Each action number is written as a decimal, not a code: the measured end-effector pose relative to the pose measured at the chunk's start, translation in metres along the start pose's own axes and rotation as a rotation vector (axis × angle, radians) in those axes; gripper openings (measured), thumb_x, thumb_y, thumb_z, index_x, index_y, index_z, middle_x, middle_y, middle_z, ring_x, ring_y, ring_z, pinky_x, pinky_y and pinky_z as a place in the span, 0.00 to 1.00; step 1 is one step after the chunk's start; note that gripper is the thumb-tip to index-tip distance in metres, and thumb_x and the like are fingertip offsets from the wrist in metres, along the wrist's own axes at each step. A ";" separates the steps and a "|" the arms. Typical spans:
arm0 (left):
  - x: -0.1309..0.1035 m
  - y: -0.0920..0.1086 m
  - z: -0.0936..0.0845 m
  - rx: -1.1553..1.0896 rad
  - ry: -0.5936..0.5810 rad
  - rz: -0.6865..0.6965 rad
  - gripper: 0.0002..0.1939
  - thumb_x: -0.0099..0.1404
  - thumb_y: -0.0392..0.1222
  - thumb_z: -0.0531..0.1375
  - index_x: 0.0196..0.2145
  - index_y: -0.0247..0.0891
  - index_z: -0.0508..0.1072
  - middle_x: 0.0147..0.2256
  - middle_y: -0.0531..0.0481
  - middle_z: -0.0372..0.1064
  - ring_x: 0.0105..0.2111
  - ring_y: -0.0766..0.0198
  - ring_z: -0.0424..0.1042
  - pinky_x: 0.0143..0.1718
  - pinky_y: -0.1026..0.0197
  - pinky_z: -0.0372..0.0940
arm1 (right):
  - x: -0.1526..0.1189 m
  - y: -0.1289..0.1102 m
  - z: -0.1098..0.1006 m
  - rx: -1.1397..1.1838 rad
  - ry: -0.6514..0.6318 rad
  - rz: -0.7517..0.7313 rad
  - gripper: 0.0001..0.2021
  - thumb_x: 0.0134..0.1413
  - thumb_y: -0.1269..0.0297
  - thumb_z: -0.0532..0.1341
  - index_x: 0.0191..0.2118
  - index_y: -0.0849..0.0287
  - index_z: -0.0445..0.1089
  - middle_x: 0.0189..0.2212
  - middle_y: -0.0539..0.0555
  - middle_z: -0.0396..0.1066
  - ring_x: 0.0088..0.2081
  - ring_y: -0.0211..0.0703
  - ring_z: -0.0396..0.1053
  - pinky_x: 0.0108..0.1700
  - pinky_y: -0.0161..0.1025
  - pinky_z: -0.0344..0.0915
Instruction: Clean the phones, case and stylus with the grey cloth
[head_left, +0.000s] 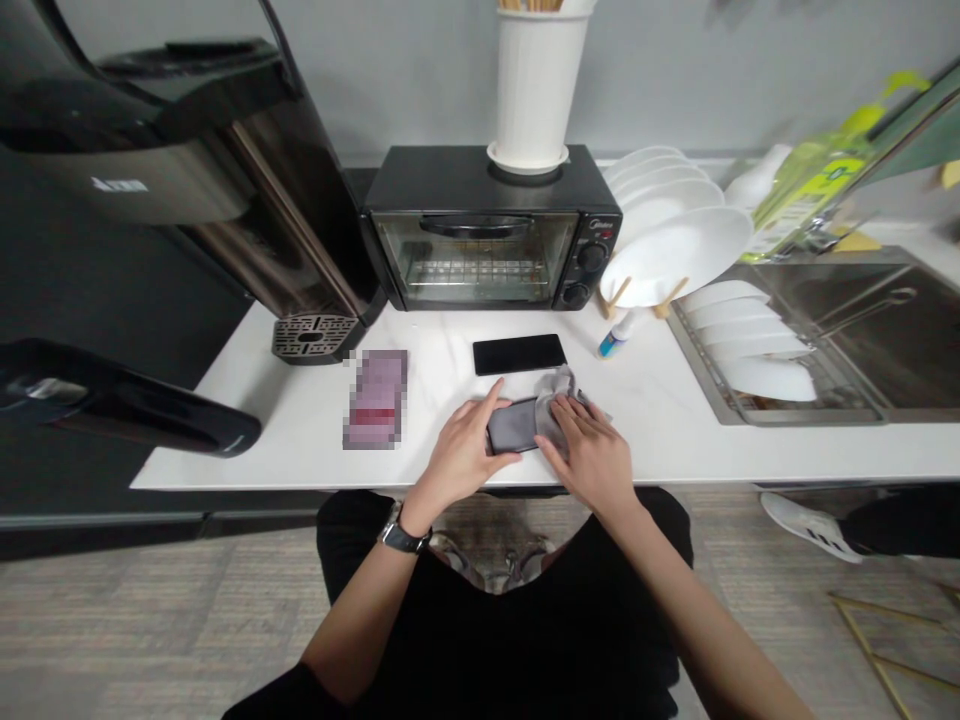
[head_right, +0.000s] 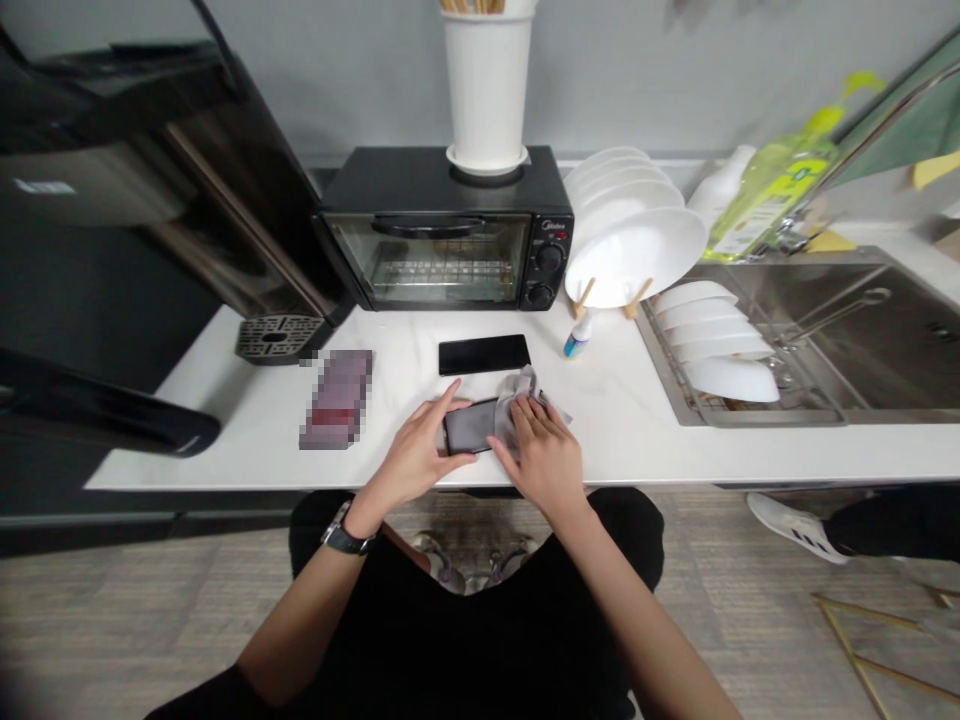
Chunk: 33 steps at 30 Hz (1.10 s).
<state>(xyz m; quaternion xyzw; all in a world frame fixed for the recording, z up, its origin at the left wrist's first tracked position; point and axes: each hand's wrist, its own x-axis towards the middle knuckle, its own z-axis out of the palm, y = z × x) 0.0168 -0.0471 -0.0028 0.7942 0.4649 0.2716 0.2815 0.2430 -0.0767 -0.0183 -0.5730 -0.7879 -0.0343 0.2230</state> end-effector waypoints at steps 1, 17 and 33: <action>0.000 -0.001 0.000 -0.001 -0.004 0.003 0.56 0.62 0.43 0.72 0.76 0.51 0.41 0.63 0.46 0.70 0.61 0.48 0.67 0.64 0.45 0.62 | 0.006 -0.014 0.004 0.006 0.009 0.027 0.28 0.72 0.50 0.55 0.61 0.71 0.70 0.61 0.72 0.71 0.61 0.64 0.72 0.64 0.59 0.67; -0.002 -0.001 -0.004 0.018 -0.028 -0.009 0.65 0.58 0.43 0.75 0.76 0.52 0.34 0.62 0.45 0.70 0.61 0.47 0.67 0.63 0.44 0.62 | -0.031 0.019 -0.024 0.047 -0.032 -0.068 0.21 0.74 0.56 0.55 0.66 0.57 0.67 0.63 0.59 0.72 0.62 0.55 0.73 0.71 0.61 0.55; -0.009 -0.012 -0.001 0.030 -0.019 -0.008 0.58 0.61 0.33 0.65 0.77 0.49 0.32 0.62 0.42 0.68 0.61 0.50 0.68 0.62 0.46 0.65 | -0.005 -0.067 0.006 0.254 -0.086 -0.163 0.20 0.71 0.61 0.54 0.61 0.64 0.72 0.59 0.62 0.75 0.62 0.52 0.73 0.67 0.51 0.66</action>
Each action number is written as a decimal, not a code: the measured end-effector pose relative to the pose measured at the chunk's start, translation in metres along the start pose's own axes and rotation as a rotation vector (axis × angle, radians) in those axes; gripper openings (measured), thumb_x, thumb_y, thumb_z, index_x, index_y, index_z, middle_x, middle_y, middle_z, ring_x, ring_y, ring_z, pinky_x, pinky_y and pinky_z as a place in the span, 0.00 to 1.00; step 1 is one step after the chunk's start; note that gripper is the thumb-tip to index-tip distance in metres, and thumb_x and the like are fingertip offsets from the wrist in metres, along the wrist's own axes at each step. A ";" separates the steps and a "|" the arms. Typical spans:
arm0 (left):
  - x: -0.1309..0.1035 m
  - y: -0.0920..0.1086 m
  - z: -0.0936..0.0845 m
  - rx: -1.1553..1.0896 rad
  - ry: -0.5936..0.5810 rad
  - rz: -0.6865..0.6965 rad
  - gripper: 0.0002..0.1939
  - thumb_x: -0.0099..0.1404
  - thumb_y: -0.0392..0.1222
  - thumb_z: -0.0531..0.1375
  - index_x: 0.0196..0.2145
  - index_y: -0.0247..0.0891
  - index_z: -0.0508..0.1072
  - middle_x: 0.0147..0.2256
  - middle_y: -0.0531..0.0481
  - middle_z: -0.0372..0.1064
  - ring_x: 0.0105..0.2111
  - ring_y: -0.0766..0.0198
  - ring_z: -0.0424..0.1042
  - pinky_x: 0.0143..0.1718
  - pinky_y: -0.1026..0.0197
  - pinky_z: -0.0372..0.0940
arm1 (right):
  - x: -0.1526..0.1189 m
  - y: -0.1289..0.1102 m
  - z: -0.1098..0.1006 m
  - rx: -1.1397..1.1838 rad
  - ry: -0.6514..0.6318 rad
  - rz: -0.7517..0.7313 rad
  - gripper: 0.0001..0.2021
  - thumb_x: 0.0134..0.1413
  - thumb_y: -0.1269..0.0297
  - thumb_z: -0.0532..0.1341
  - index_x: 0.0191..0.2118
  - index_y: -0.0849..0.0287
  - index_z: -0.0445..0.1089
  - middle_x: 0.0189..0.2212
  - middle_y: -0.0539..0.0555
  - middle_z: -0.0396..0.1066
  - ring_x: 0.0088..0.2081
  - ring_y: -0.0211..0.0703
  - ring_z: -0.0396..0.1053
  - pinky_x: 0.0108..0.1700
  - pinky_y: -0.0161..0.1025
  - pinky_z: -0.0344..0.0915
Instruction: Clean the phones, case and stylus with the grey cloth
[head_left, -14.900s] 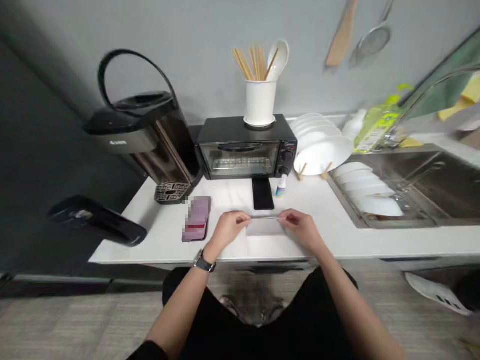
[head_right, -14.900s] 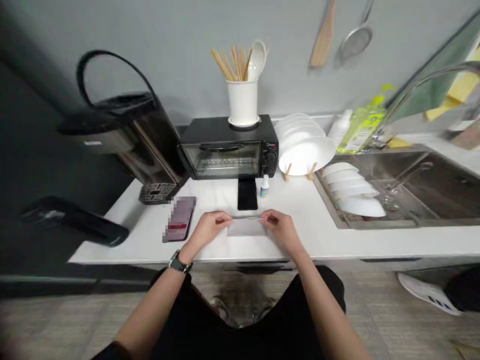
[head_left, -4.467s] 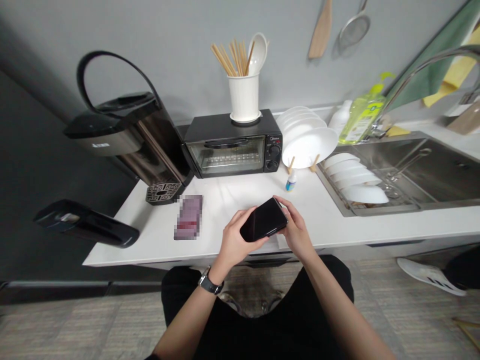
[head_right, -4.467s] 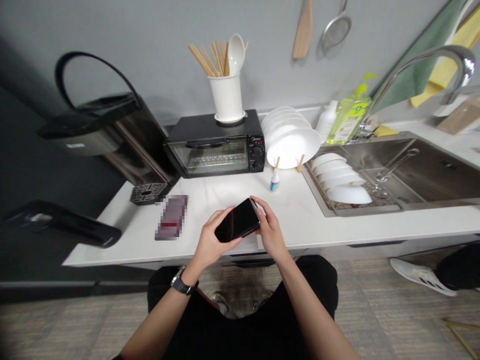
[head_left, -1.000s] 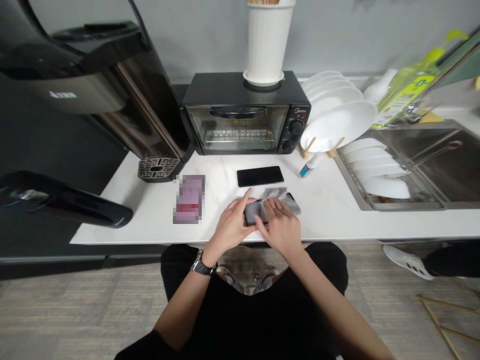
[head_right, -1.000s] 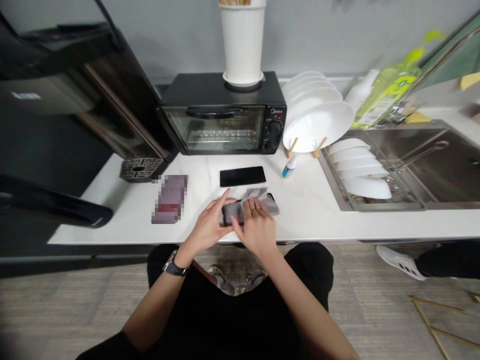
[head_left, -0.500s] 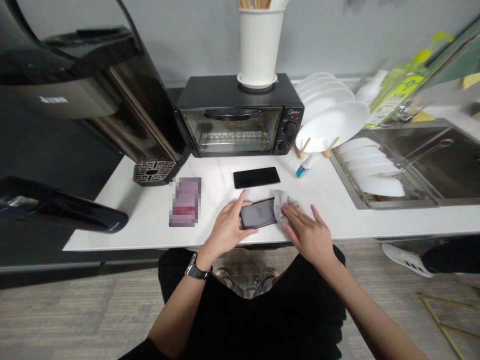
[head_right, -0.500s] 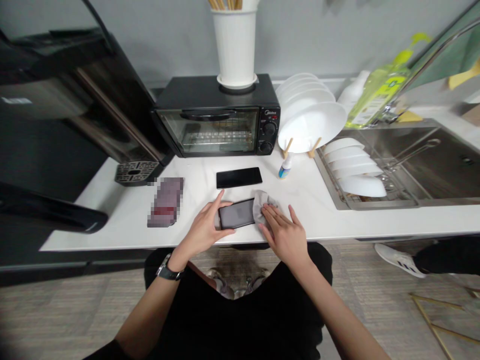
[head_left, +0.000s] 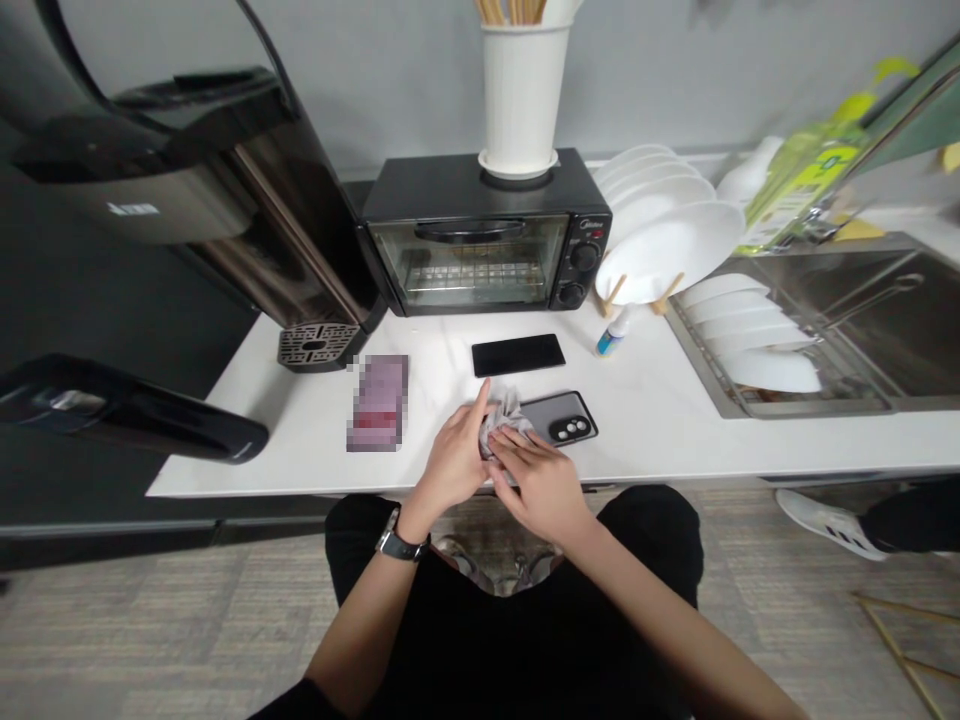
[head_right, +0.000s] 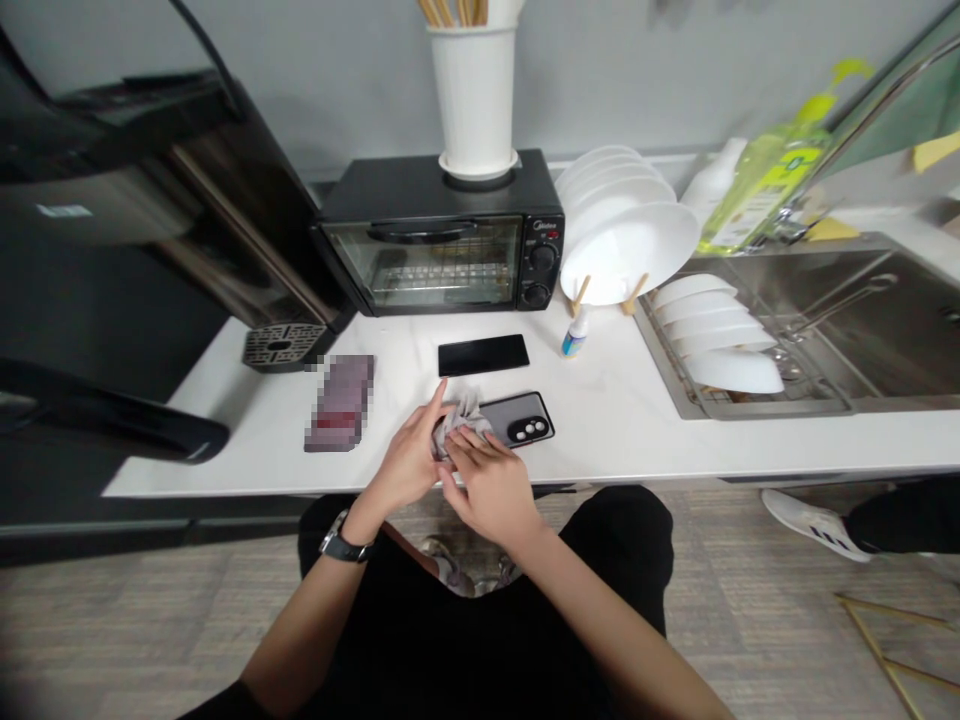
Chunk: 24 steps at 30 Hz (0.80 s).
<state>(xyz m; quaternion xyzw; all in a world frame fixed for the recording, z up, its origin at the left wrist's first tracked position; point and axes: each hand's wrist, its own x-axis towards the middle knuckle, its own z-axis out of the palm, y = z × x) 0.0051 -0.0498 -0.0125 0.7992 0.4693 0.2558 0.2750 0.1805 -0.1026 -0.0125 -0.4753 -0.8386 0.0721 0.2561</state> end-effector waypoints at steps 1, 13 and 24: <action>0.000 0.001 0.000 0.008 0.002 -0.006 0.60 0.60 0.34 0.67 0.77 0.49 0.32 0.62 0.43 0.69 0.61 0.49 0.67 0.62 0.45 0.64 | -0.007 0.005 -0.006 0.006 -0.011 -0.011 0.20 0.72 0.60 0.55 0.61 0.61 0.72 0.59 0.61 0.76 0.61 0.51 0.73 0.67 0.51 0.66; 0.008 0.013 -0.002 -0.007 -0.028 0.005 0.63 0.59 0.44 0.75 0.77 0.52 0.36 0.62 0.46 0.70 0.60 0.47 0.67 0.63 0.44 0.62 | -0.034 0.078 -0.035 -0.265 0.090 0.188 0.29 0.72 0.50 0.56 0.71 0.60 0.61 0.66 0.64 0.67 0.68 0.66 0.63 0.71 0.71 0.50; 0.002 0.002 0.003 0.037 -0.015 -0.001 0.58 0.61 0.32 0.66 0.77 0.50 0.36 0.61 0.45 0.70 0.58 0.50 0.67 0.60 0.47 0.66 | -0.001 -0.001 0.003 0.006 -0.014 0.005 0.26 0.71 0.50 0.57 0.62 0.67 0.70 0.61 0.67 0.73 0.64 0.58 0.69 0.70 0.59 0.59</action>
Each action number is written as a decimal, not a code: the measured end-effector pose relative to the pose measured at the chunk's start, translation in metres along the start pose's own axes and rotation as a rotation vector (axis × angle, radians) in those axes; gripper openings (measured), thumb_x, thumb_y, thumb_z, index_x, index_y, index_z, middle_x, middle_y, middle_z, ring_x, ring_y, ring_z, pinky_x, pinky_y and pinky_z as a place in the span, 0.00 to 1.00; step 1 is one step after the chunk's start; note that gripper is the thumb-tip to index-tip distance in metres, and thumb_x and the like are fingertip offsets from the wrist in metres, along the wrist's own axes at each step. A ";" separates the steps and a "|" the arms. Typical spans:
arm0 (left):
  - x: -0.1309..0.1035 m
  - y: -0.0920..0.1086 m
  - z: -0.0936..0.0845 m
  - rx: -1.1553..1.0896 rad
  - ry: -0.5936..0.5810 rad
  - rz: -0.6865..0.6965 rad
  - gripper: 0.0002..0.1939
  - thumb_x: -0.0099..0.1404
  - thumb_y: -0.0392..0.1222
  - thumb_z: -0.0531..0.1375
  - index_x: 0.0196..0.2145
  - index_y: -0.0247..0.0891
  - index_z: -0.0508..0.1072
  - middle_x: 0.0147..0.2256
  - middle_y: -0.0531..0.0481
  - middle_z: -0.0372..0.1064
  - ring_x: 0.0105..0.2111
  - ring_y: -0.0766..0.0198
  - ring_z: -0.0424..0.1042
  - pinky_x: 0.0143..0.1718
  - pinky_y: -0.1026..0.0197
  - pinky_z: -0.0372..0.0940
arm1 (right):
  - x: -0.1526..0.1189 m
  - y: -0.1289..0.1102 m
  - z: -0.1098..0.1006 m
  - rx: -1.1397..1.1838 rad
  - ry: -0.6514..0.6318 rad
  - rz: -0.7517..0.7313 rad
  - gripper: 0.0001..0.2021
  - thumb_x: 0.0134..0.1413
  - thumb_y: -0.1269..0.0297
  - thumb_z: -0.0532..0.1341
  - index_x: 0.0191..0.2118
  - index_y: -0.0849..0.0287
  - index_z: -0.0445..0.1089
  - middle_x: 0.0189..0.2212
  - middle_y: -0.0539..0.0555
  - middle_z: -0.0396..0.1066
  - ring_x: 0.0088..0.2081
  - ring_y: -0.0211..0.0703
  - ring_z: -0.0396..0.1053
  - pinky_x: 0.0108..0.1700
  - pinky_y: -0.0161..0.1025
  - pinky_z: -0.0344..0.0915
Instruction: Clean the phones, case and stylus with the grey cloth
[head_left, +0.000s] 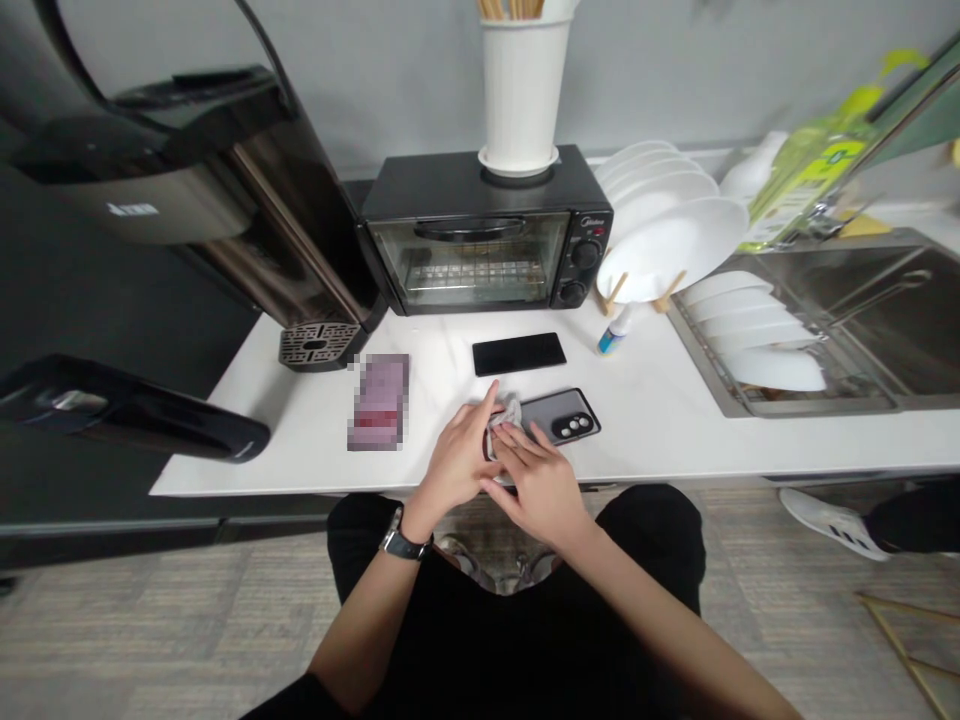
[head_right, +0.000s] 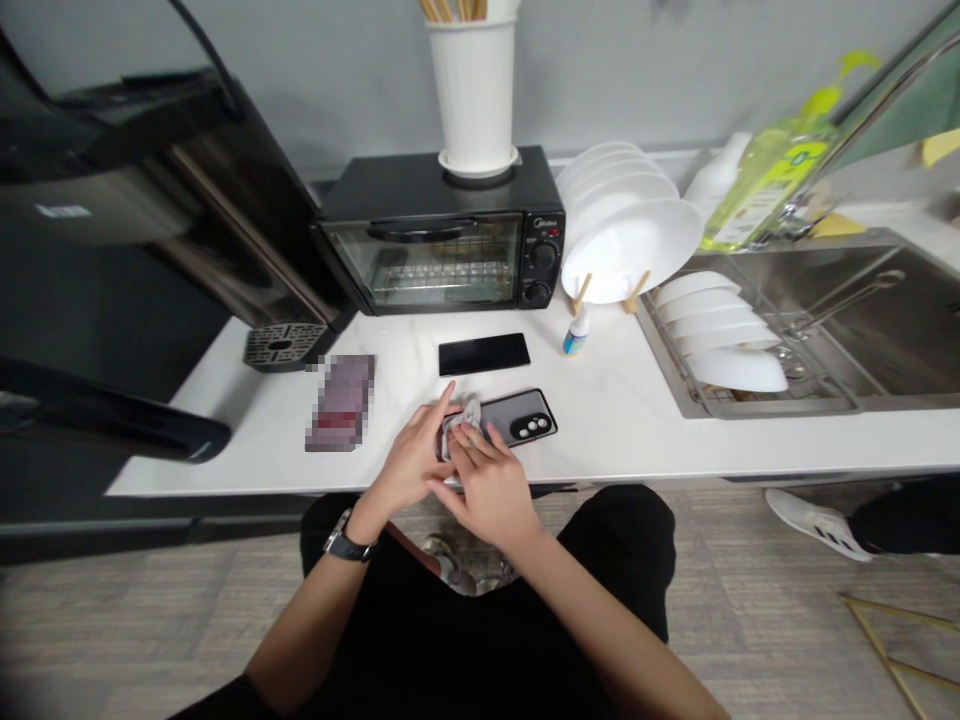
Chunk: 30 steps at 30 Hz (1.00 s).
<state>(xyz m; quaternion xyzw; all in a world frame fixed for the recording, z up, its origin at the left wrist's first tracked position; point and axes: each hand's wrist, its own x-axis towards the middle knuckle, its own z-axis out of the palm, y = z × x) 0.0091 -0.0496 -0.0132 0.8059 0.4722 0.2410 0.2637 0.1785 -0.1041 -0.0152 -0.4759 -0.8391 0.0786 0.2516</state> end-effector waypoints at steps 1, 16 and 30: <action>0.000 0.001 0.000 0.004 0.001 0.009 0.59 0.60 0.34 0.68 0.77 0.50 0.36 0.62 0.46 0.69 0.58 0.49 0.67 0.60 0.47 0.65 | -0.006 0.004 -0.006 0.008 -0.010 -0.009 0.24 0.72 0.52 0.57 0.62 0.64 0.70 0.61 0.65 0.73 0.64 0.56 0.70 0.71 0.60 0.59; 0.005 0.011 -0.004 -0.018 -0.010 0.055 0.59 0.62 0.47 0.73 0.77 0.51 0.39 0.63 0.46 0.69 0.60 0.48 0.66 0.62 0.45 0.62 | -0.011 0.056 -0.019 -0.326 0.146 0.201 0.36 0.71 0.43 0.54 0.66 0.74 0.64 0.62 0.74 0.69 0.64 0.67 0.68 0.68 0.60 0.60; 0.002 0.007 -0.001 0.011 0.013 0.029 0.58 0.61 0.38 0.70 0.77 0.48 0.37 0.64 0.45 0.68 0.60 0.47 0.65 0.62 0.45 0.63 | -0.017 0.022 -0.027 -0.054 -0.031 -0.025 0.23 0.74 0.51 0.54 0.62 0.62 0.70 0.60 0.62 0.74 0.64 0.53 0.69 0.73 0.61 0.52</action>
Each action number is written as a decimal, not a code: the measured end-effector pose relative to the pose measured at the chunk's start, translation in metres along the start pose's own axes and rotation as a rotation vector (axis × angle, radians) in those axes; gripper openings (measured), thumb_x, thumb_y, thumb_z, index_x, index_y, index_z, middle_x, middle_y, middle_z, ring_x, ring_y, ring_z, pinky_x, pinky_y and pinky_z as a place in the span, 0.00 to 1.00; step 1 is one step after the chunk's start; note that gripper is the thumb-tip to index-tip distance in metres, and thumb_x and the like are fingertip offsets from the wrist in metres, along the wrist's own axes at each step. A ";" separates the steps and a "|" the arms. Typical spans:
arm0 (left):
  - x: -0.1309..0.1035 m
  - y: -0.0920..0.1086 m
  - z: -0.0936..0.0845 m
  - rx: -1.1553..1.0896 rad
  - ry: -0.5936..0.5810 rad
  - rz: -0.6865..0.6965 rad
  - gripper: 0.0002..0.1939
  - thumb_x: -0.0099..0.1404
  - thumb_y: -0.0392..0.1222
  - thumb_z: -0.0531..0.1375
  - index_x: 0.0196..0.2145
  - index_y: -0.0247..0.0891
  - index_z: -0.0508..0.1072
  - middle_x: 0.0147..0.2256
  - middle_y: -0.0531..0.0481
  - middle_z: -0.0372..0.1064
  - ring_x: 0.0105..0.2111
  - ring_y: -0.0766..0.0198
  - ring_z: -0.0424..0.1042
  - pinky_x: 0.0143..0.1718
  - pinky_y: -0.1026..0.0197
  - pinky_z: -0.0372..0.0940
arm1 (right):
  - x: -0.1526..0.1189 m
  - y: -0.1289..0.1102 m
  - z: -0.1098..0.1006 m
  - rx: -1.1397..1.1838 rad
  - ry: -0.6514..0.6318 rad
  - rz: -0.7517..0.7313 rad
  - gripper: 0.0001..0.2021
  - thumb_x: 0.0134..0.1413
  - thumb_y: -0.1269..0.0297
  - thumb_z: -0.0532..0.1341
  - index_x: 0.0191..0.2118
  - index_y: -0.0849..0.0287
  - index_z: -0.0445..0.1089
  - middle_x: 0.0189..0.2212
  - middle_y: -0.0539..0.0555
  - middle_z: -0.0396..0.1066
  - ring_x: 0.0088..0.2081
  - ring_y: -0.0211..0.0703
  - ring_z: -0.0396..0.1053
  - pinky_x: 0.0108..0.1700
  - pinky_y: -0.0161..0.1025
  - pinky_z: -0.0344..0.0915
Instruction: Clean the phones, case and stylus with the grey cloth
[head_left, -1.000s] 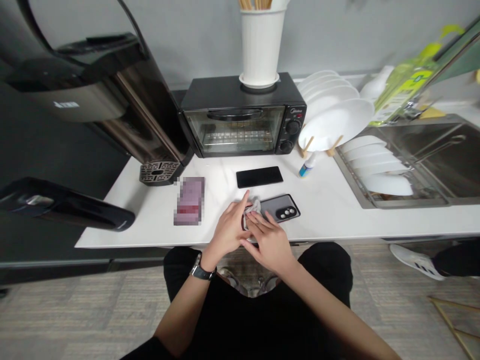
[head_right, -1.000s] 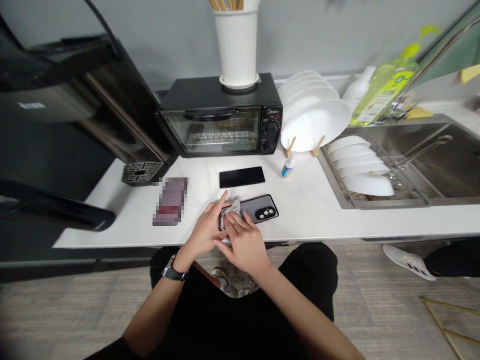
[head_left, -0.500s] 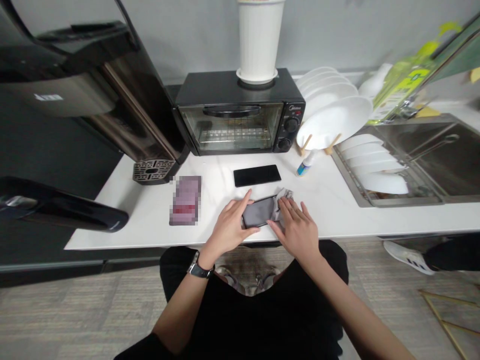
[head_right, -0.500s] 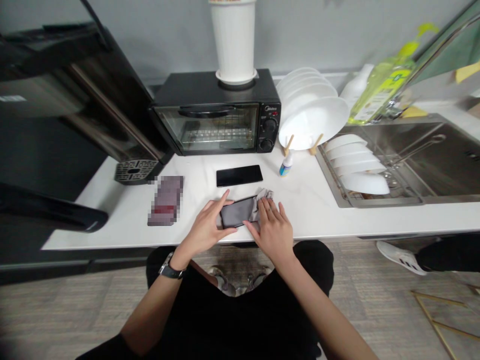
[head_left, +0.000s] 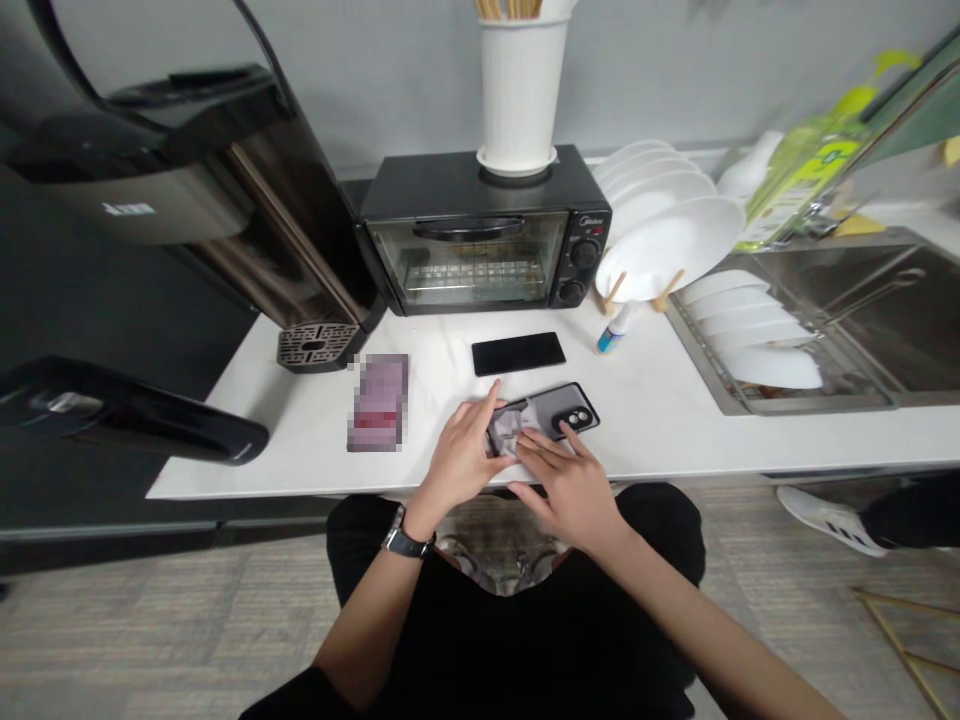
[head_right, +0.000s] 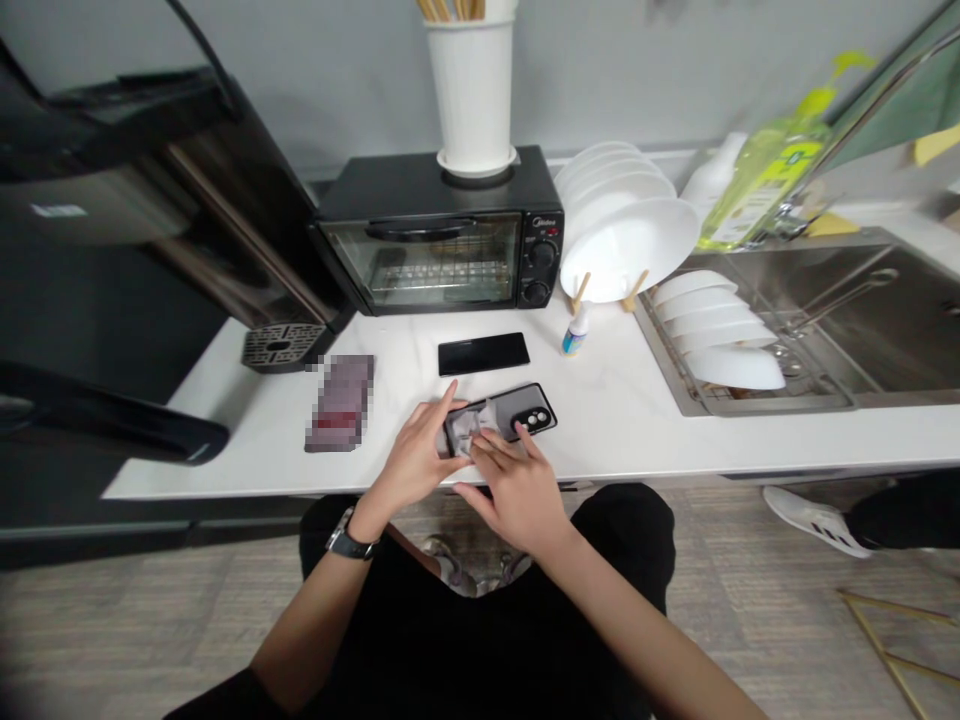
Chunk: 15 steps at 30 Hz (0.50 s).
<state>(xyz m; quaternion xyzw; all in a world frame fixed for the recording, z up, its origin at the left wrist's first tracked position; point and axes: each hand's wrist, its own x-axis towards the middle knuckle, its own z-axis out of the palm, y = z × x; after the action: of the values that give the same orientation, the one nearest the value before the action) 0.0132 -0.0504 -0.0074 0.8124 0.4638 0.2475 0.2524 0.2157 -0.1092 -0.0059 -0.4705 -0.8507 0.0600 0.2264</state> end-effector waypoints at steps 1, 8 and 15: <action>0.000 0.001 -0.001 0.001 0.007 0.004 0.59 0.61 0.41 0.71 0.77 0.49 0.37 0.63 0.45 0.68 0.60 0.47 0.65 0.62 0.45 0.63 | -0.007 0.009 -0.006 -0.031 0.006 0.016 0.23 0.74 0.51 0.54 0.62 0.62 0.70 0.61 0.61 0.74 0.65 0.52 0.69 0.73 0.61 0.52; 0.003 0.004 -0.002 -0.009 -0.008 0.015 0.59 0.61 0.45 0.74 0.76 0.51 0.40 0.63 0.47 0.69 0.60 0.49 0.66 0.62 0.46 0.61 | -0.021 0.055 -0.015 -0.270 0.108 0.159 0.22 0.76 0.57 0.52 0.64 0.64 0.69 0.62 0.62 0.73 0.63 0.55 0.71 0.69 0.60 0.59; 0.005 0.003 0.000 -0.034 0.010 0.022 0.56 0.63 0.44 0.71 0.76 0.50 0.42 0.62 0.48 0.70 0.58 0.51 0.66 0.62 0.47 0.62 | 0.026 0.017 0.025 -0.272 0.182 0.291 0.30 0.73 0.51 0.54 0.61 0.78 0.69 0.61 0.76 0.71 0.63 0.68 0.69 0.66 0.59 0.64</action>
<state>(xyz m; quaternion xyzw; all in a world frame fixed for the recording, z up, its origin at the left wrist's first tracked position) 0.0170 -0.0476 -0.0044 0.8118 0.4519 0.2622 0.2609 0.2053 -0.0753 -0.0250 -0.6183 -0.7501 -0.0659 0.2255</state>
